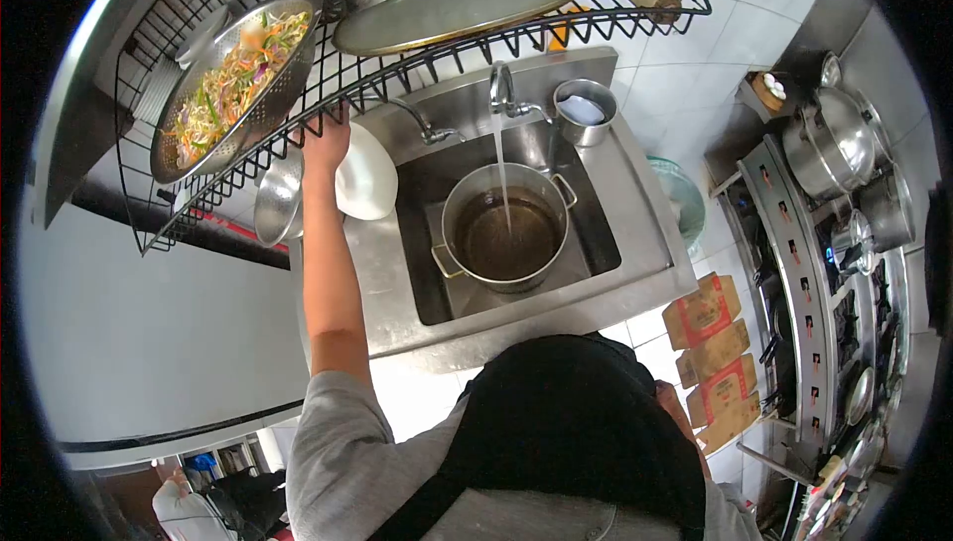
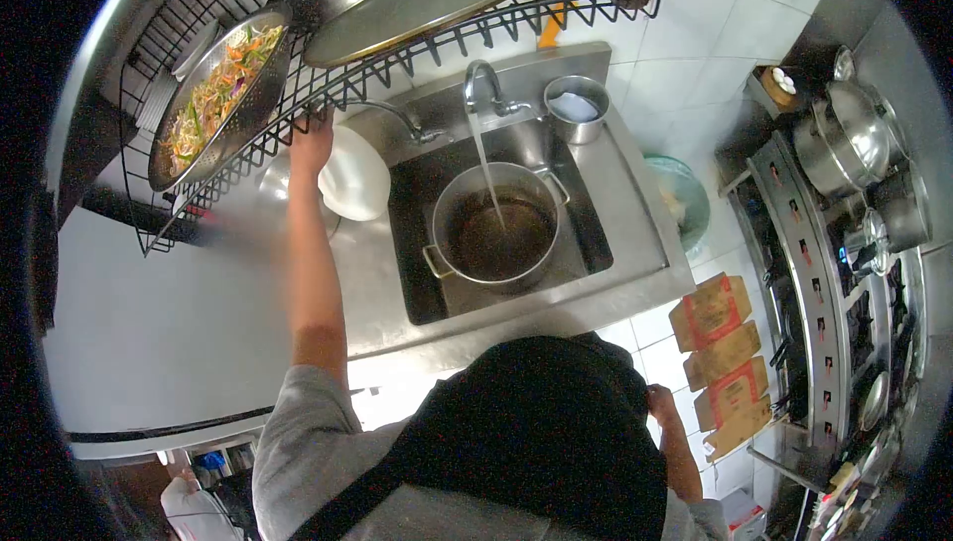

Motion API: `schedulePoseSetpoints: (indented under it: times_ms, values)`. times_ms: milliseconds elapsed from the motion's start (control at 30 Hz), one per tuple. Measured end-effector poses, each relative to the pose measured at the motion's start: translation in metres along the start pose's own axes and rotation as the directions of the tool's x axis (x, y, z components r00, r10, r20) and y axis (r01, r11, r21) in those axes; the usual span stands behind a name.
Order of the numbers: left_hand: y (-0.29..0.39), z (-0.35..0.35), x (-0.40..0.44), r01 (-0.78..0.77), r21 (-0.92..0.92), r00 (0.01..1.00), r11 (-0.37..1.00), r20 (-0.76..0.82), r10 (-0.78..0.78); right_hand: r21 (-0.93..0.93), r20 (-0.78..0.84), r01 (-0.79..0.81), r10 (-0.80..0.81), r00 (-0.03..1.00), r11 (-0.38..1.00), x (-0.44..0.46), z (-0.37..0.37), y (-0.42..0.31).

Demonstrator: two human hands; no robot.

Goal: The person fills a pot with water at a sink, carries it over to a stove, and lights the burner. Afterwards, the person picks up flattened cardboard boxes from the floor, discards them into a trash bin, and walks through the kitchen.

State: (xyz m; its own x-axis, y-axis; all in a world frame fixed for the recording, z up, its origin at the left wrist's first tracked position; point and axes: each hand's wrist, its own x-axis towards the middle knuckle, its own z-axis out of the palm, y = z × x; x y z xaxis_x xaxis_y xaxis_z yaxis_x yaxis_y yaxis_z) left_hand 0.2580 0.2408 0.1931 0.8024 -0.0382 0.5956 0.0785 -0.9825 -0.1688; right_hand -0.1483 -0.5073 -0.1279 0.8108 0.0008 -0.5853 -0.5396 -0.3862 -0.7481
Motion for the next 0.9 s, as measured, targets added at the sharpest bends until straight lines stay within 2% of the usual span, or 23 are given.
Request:
schedulePoseSetpoints:
  times_ms: [67, 100, 200, 233, 267, 333, 367, 467, 500, 567, 633, 700, 800, 867, 900]
  values:
    - [0.004, -0.006, -0.003, 0.034, -0.047, 0.998, 0.998, 0.055, -0.031, 0.021, -0.029, -0.179, 0.18, 0.983, 0.984, -0.008, 0.002, -0.041]
    - [0.013, -0.02, -0.004, 0.066, -0.096, 0.995, 0.993, 0.08, -0.058, -0.085, -0.07, -0.218, 0.212, 0.975, 0.972, -0.015, 0.004, -0.062]
    - [0.054, -0.068, -0.009, 0.257, -0.276, 0.959, 0.926, 0.188, -0.21, 0.022, -0.019, -0.17, 0.17, 0.985, 0.985, -0.02, 0.004, -0.047]
    - [0.084, -0.103, -0.007, 0.296, -0.494, 0.954, 0.817, 0.189, -0.231, -0.287, -0.003, 0.103, -0.109, 0.994, 0.952, -0.008, 0.0, -0.002]
    - [0.087, -0.097, -0.01, 0.238, -0.521, 0.97, 0.82, 0.164, -0.178, -0.325, 0.017, 0.191, -0.196, 0.981, 0.926, 0.004, 0.0, 0.028]
    - [0.111, -0.109, -0.01, 0.234, -0.617, 0.968, 0.751, 0.218, -0.123, -0.4, 0.076, 0.363, -0.364, 0.928, 0.842, 0.013, -0.002, 0.059]
    - [0.127, -0.124, -0.008, 0.232, -0.657, 0.967, 0.718, 0.233, -0.1, -0.171, 0.004, -0.001, 0.001, 1.0, 0.985, -0.016, 0.001, -0.024]
    - [0.147, -0.111, -0.002, 0.161, -0.752, 0.985, 0.639, 0.166, -0.053, 0.114, 0.021, -0.15, 0.148, 0.989, 0.982, -0.012, -0.002, -0.036]
    - [0.151, -0.109, 0.001, 0.157, -0.749, 0.985, 0.644, 0.164, -0.049, -0.266, 0.135, 0.244, -0.215, 0.967, 0.932, -0.008, -0.008, -0.024]
    - [0.158, -0.107, 0.008, 0.145, -0.741, 0.987, 0.656, 0.158, -0.04, -0.153, 0.148, 0.317, -0.295, 0.944, 0.936, 0.008, -0.007, 0.001]
    - [0.156, -0.091, 0.012, 0.123, -0.757, 0.989, 0.642, 0.147, -0.016, -0.08, 0.129, 0.297, -0.286, 0.949, 0.951, 0.011, -0.009, 0.013]
    - [0.156, -0.084, 0.015, 0.119, -0.762, 0.985, 0.637, 0.172, 0.022, -0.043, 0.091, 0.186, -0.181, 0.979, 0.982, 0.004, -0.006, -0.003]
    - [0.161, -0.084, 0.015, 0.061, -0.752, 0.986, 0.657, 0.147, 0.076, -0.006, 0.071, 0.098, -0.098, 0.993, 0.995, -0.002, -0.006, -0.011]
    - [0.162, -0.083, 0.014, 0.046, -0.739, 0.993, 0.672, 0.105, 0.047, 0.021, 0.128, 0.247, -0.247, 0.96, 0.969, 0.008, -0.008, 0.02]
    - [0.163, -0.083, 0.014, 0.034, -0.734, 0.996, 0.678, 0.08, 0.036, 0.041, 0.121, 0.235, -0.239, 0.964, 0.971, 0.008, -0.007, 0.022]
